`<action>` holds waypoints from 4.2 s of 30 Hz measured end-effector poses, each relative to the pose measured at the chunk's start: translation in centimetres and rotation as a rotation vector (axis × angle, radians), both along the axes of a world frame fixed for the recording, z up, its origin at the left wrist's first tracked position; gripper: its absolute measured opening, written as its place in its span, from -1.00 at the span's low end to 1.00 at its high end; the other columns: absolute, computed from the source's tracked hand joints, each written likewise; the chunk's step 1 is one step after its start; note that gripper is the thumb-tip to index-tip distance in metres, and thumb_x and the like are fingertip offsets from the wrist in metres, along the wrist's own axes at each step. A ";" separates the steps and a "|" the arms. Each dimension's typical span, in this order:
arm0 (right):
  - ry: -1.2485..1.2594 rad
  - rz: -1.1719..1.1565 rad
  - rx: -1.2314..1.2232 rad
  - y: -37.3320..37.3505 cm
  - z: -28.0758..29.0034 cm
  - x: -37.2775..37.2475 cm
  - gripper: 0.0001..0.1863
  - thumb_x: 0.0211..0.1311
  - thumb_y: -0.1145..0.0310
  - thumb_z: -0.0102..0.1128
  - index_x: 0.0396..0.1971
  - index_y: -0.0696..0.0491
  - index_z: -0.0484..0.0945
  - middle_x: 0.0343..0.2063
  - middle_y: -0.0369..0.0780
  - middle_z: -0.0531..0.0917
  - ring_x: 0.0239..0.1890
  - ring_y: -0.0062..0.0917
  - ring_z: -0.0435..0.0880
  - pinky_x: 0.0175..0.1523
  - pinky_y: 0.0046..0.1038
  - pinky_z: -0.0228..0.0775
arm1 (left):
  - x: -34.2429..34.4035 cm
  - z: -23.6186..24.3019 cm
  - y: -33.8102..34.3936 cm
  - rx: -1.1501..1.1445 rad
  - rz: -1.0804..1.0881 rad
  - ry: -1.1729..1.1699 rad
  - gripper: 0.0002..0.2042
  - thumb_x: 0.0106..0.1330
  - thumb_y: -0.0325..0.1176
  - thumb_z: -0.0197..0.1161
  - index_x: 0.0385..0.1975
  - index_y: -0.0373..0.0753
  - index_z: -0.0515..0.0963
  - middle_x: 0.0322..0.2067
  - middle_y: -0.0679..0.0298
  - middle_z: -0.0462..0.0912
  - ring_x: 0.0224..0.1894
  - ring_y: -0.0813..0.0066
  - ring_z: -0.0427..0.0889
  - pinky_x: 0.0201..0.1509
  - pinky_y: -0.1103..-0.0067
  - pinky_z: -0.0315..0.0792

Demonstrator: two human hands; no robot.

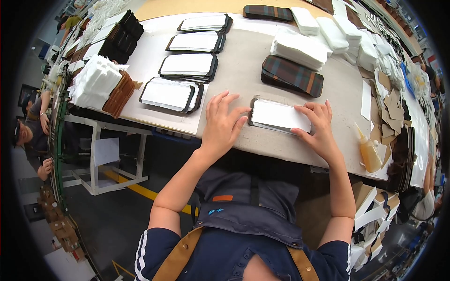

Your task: Applying adhesive and lining to leather pieces for wallets or small leather goods in a manufacturing workshop.

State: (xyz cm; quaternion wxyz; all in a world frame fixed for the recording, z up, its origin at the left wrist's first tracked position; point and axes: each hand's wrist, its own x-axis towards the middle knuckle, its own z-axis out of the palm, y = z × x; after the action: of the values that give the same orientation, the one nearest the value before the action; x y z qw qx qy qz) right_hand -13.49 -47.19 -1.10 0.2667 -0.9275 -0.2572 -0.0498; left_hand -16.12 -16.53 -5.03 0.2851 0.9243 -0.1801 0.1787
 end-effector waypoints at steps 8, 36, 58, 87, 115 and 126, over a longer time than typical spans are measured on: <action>-0.014 -0.002 -0.013 0.0 -0.1 0.1 -0.42 0.15 0.18 0.53 0.16 0.05 0.61 0.03 -0.18 0.55 0.21 -0.30 0.47 0.66 0.03 -0.35 | 0.1 0.0 -0.1 0.003 0.006 0.005 -0.77 0.56 -0.18 0.15 0.00 -0.07 0.69 0.26 0.09 0.46 0.46 -0.01 0.22 0.58 0.08 -0.01; 0.092 0.002 0.124 -1.2 -0.5 0.7 -0.30 0.14 0.20 0.54 0.32 -0.05 0.52 -0.04 -0.25 0.58 0.18 -0.35 0.50 0.64 0.09 -0.35 | 1.0 0.3 -1.6 -0.028 0.028 0.071 -0.74 0.28 -0.31 0.46 -0.03 -0.01 0.74 0.25 0.10 0.45 0.46 -0.04 0.21 0.57 0.01 -0.06; -0.085 -0.154 0.187 -1.4 -1.6 -0.3 -0.45 0.21 0.48 0.36 0.24 -0.03 0.56 0.03 -0.16 0.54 0.26 -0.31 0.46 0.65 0.09 -0.35 | 1.0 0.4 -1.5 0.054 0.041 0.062 -0.74 0.32 -0.29 0.43 0.00 -0.04 0.74 0.29 0.15 0.44 0.46 0.00 0.20 0.54 0.13 -0.01; -0.043 -0.294 0.122 -1.4 -1.9 -0.9 -0.65 0.33 0.28 0.36 0.03 0.08 0.55 0.08 -0.17 0.57 0.24 -0.23 0.43 0.44 -0.12 0.06 | 0.5 1.4 -1.7 -0.278 -0.161 0.238 -0.41 0.61 0.09 -0.01 0.31 -0.34 0.47 0.32 -0.06 0.46 0.37 -0.05 0.40 0.49 0.13 0.17; -0.297 -0.150 -0.066 -0.9 -2.3 6.0 -0.43 0.30 0.46 0.35 0.31 0.20 0.49 0.38 -0.06 0.50 0.48 -0.23 0.40 0.58 -0.16 0.14 | 28.7 5.6 18.0 -0.843 0.259 0.145 -0.63 0.51 -0.11 0.32 0.02 -0.33 0.62 -0.20 0.25 0.77 -0.21 0.63 0.69 -0.14 0.60 0.57; -0.453 -0.202 -0.125 -1.3 -2.5 6.3 -0.61 0.22 0.49 0.40 0.07 0.16 0.67 0.17 -0.16 0.70 0.31 -0.36 0.60 0.58 -0.12 0.16 | 24.6 2.4 14.2 -0.526 0.208 0.147 -0.53 0.57 -0.12 0.19 0.34 -0.28 0.49 0.23 0.08 0.60 0.28 0.30 0.53 0.39 0.39 0.35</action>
State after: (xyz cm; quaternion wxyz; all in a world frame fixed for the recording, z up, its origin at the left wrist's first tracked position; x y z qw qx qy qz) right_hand -7.21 -48.45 -3.58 0.1378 -0.9284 -0.2189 -0.2667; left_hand 8.49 -2.35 -2.62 0.5072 0.8427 -0.0108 0.1801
